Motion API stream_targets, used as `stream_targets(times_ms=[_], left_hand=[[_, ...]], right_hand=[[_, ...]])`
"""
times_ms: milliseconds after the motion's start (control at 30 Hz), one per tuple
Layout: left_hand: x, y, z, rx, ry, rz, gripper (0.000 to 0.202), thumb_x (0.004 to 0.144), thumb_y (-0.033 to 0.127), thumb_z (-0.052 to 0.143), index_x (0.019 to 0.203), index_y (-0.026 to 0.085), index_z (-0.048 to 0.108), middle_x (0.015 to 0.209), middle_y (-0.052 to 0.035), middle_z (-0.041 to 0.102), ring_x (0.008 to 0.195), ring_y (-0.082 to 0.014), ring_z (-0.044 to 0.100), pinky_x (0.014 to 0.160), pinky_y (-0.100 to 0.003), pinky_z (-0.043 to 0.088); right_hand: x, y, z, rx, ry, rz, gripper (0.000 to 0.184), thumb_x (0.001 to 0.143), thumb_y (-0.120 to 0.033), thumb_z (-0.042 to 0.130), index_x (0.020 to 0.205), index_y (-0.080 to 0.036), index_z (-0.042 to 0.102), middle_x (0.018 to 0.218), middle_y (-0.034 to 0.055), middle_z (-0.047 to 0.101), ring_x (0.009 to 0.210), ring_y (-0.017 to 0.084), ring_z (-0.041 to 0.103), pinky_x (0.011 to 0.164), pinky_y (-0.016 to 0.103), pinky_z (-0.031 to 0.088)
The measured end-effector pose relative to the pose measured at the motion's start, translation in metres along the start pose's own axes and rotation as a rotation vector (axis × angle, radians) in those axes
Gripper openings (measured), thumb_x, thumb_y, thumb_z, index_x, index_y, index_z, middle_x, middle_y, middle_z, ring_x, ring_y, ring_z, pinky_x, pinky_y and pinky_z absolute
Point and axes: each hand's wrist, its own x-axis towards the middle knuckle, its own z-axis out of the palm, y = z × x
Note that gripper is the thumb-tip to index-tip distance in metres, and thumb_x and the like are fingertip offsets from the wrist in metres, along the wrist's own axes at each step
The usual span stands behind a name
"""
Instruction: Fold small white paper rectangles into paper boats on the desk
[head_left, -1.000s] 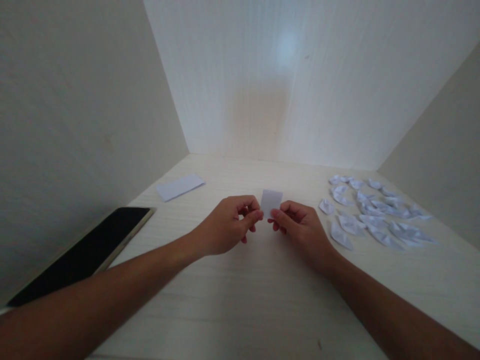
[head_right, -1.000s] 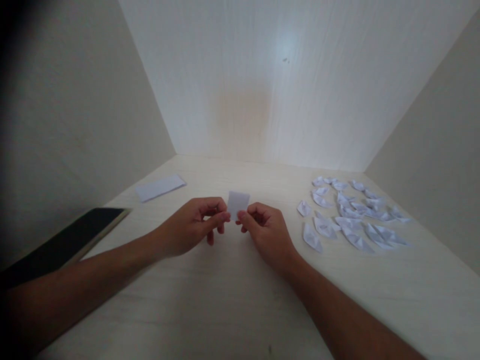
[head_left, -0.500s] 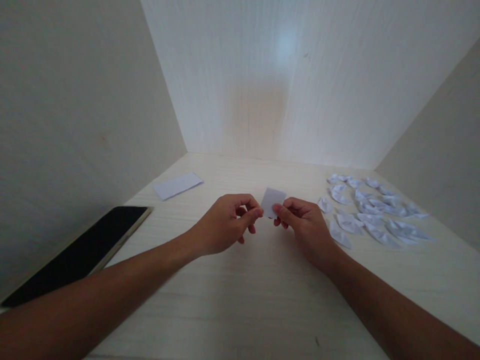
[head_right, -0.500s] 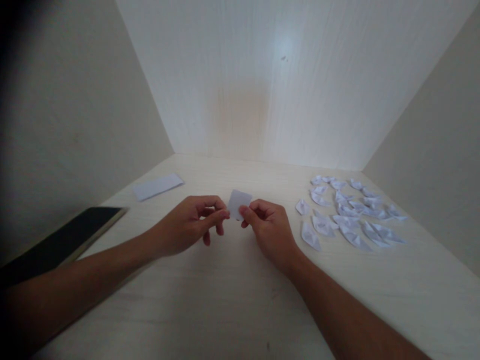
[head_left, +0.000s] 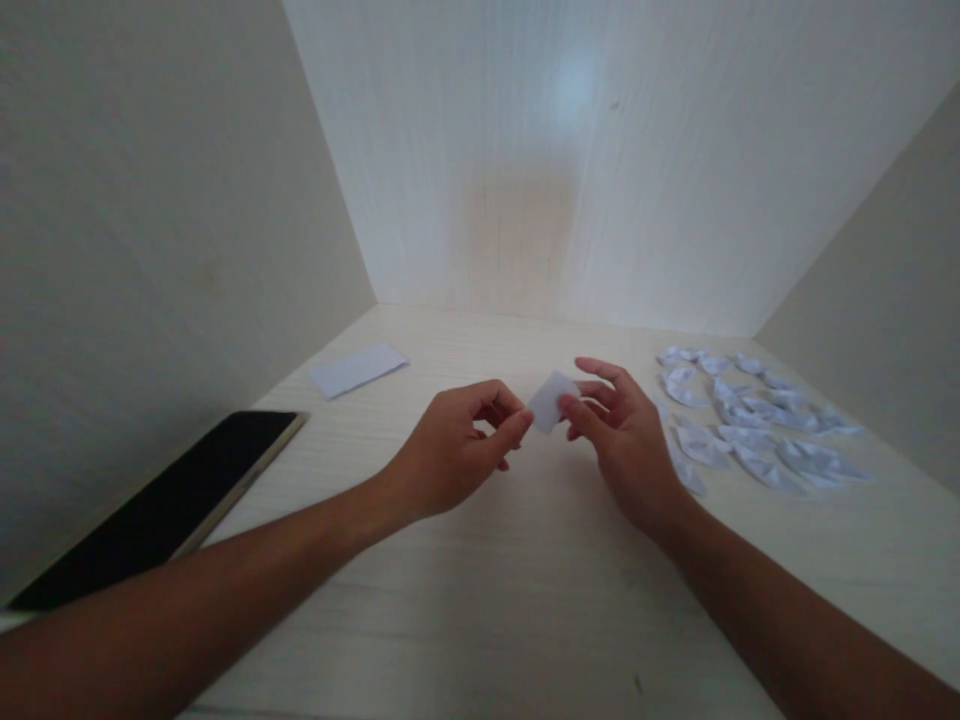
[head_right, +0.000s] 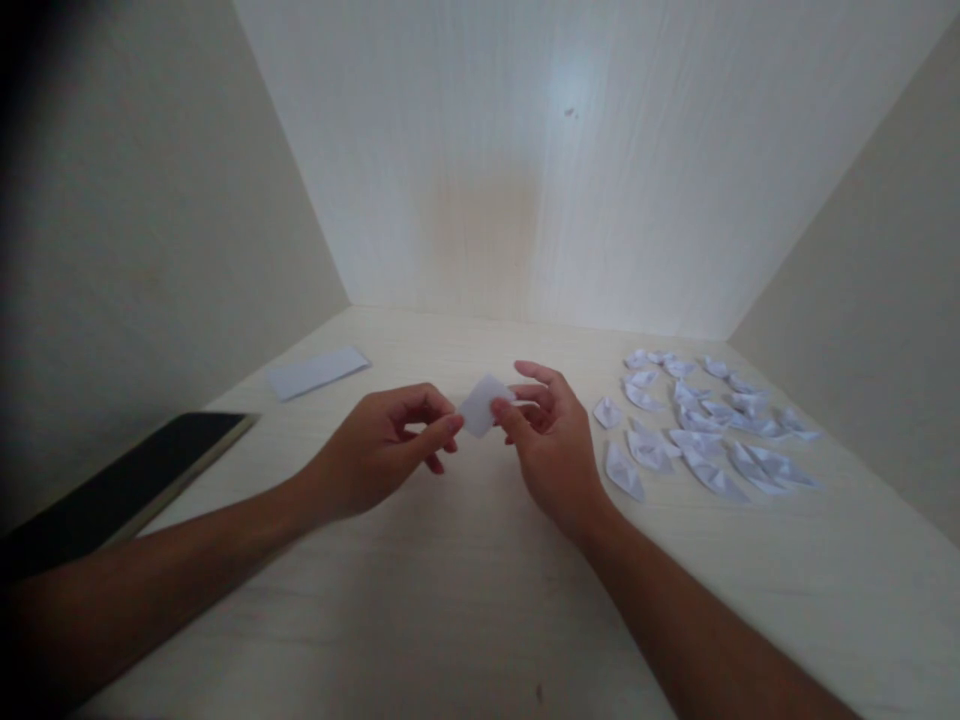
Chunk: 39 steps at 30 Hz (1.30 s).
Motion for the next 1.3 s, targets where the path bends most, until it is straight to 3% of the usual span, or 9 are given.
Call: stream_targets(times_ms=[100, 233, 367, 533, 967, 1200, 1300], left_hand=[[-0.001, 0.001, 0.002, -0.133, -0.011, 0.034, 0.023, 0.085, 0.034, 0.079, 0.088, 0.014, 0.069, 0.080, -0.0030, 0.071, 0.070, -0.0148, 0.069, 0.062, -0.028, 0.066], [-0.001, 0.000, 0.005, -0.260, -0.019, 0.033, 0.027, 0.078, 0.028, 0.086, 0.092, 0.014, 0.067, 0.083, -0.0039, 0.074, 0.075, -0.0179, 0.072, 0.067, -0.033, 0.068], [-0.001, 0.000, 0.005, -0.319, -0.035, 0.037, 0.031, 0.079, 0.027, 0.086, 0.099, 0.015, 0.065, 0.080, -0.0034, 0.073, 0.077, -0.0205, 0.073, 0.065, -0.034, 0.068], [-0.001, 0.001, 0.004, -0.376, -0.068, 0.049, 0.035, 0.083, 0.028, 0.082, 0.108, 0.016, 0.061, 0.086, -0.0029, 0.070, 0.080, -0.0206, 0.072, 0.062, -0.035, 0.067], [0.000, 0.002, 0.004, -0.288, 0.038, 0.004, 0.033, 0.085, 0.024, 0.071, 0.115, 0.015, 0.066, 0.084, -0.0011, 0.064, 0.077, -0.0183, 0.070, 0.056, -0.029, 0.064], [0.005, -0.002, 0.001, -0.022, 0.133, -0.017, 0.029, 0.091, 0.028, 0.062, 0.114, 0.013, 0.073, 0.074, -0.0020, 0.067, 0.066, -0.0177, 0.070, 0.053, -0.028, 0.061], [0.005, -0.004, 0.000, 0.169, 0.165, 0.058, 0.027, 0.092, 0.025, 0.060, 0.110, 0.013, 0.076, 0.079, -0.0052, 0.072, 0.066, -0.0171, 0.069, 0.056, -0.028, 0.060]], right_hand=[[0.000, -0.002, 0.000, 0.181, -0.064, 0.182, 0.046, 0.073, -0.030, 0.087, 0.111, -0.019, 0.064, 0.068, -0.0050, 0.067, 0.061, 0.012, 0.062, 0.060, 0.025, 0.048], [-0.004, -0.004, 0.003, 0.427, -0.113, 0.368, 0.036, 0.071, -0.020, 0.087, 0.099, -0.021, 0.064, 0.072, -0.0035, 0.072, 0.061, 0.009, 0.063, 0.061, 0.021, 0.049], [-0.006, -0.007, 0.006, 0.527, -0.174, 0.432, 0.026, 0.074, -0.016, 0.084, 0.089, -0.020, 0.064, 0.074, -0.0017, 0.073, 0.063, 0.009, 0.065, 0.064, 0.019, 0.051], [-0.007, -0.009, 0.006, 0.505, -0.163, 0.430, 0.024, 0.074, -0.018, 0.085, 0.088, -0.019, 0.066, 0.071, -0.0017, 0.073, 0.061, 0.008, 0.066, 0.062, 0.018, 0.051], [-0.006, -0.002, 0.001, 0.147, -0.190, 0.209, 0.025, 0.075, -0.027, 0.086, 0.084, -0.019, 0.064, 0.069, -0.0055, 0.067, 0.058, 0.008, 0.061, 0.056, 0.021, 0.043], [-0.013, -0.001, 0.005, -0.288, -0.259, 0.103, 0.031, 0.086, -0.040, 0.073, 0.107, -0.024, 0.057, 0.067, -0.0073, 0.060, 0.048, 0.013, 0.058, 0.050, 0.027, 0.044], [-0.018, -0.004, 0.007, -0.655, -0.161, -0.105, 0.042, 0.081, -0.042, 0.078, 0.114, -0.023, 0.060, 0.073, -0.0035, 0.057, 0.062, 0.017, 0.058, 0.058, 0.031, 0.047]])
